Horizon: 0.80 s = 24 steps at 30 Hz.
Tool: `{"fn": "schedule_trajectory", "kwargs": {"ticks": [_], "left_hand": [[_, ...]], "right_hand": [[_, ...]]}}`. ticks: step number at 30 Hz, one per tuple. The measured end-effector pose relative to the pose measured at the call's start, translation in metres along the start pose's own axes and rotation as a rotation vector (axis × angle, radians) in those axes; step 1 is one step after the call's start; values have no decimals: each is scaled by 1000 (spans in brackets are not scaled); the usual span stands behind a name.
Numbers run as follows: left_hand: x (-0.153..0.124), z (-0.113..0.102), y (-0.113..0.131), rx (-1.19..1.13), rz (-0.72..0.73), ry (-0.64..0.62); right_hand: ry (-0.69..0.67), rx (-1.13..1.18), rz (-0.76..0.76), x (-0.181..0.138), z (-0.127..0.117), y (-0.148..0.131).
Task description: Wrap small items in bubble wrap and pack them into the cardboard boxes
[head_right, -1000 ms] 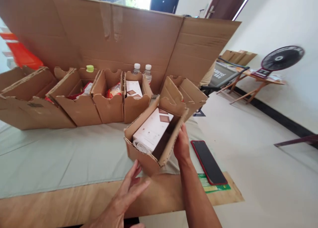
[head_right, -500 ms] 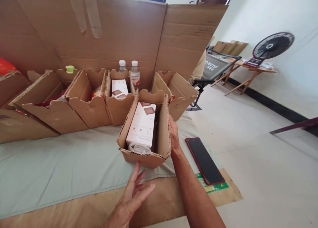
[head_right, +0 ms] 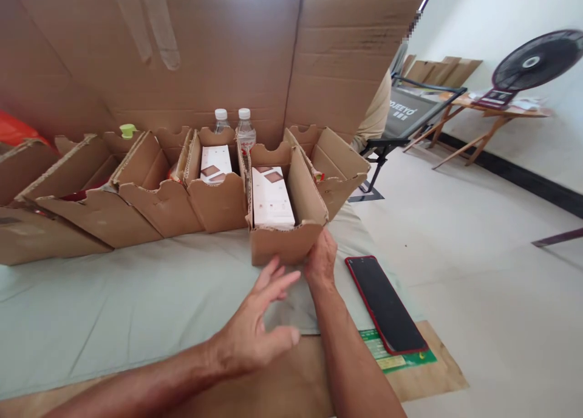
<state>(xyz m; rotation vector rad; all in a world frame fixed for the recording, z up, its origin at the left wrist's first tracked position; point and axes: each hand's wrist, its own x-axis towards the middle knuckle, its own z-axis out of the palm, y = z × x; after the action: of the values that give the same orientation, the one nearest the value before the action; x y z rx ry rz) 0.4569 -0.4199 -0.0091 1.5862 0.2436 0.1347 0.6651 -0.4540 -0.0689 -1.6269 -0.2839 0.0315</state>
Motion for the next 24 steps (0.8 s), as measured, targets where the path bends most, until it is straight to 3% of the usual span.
{"fn": "schedule_trajectory", "kwargs": {"ticks": [3,7,11,14,18,21,24], "left_hand": [[36,-13,12,-4,-8,41],[76,-24,10,71,10,84],[84,-32,5,149,14,108],[51,-37,3,215,-35,95],[-36,-53,-14,304,-99,110],[-102,-76,-39,358,-20,278],[-147,-97,-64,453,53,448]], "right_hand": [[29,107,56,2,6,1],[71,164,83,2,7,-2],[65,158,79,-2,10,-4],[56,143,19,-4,11,-9],[8,126,-130,-22,10,-32],[-174,77,-259,-45,19,-66],[-455,-87,-436,-56,45,-110]]}}
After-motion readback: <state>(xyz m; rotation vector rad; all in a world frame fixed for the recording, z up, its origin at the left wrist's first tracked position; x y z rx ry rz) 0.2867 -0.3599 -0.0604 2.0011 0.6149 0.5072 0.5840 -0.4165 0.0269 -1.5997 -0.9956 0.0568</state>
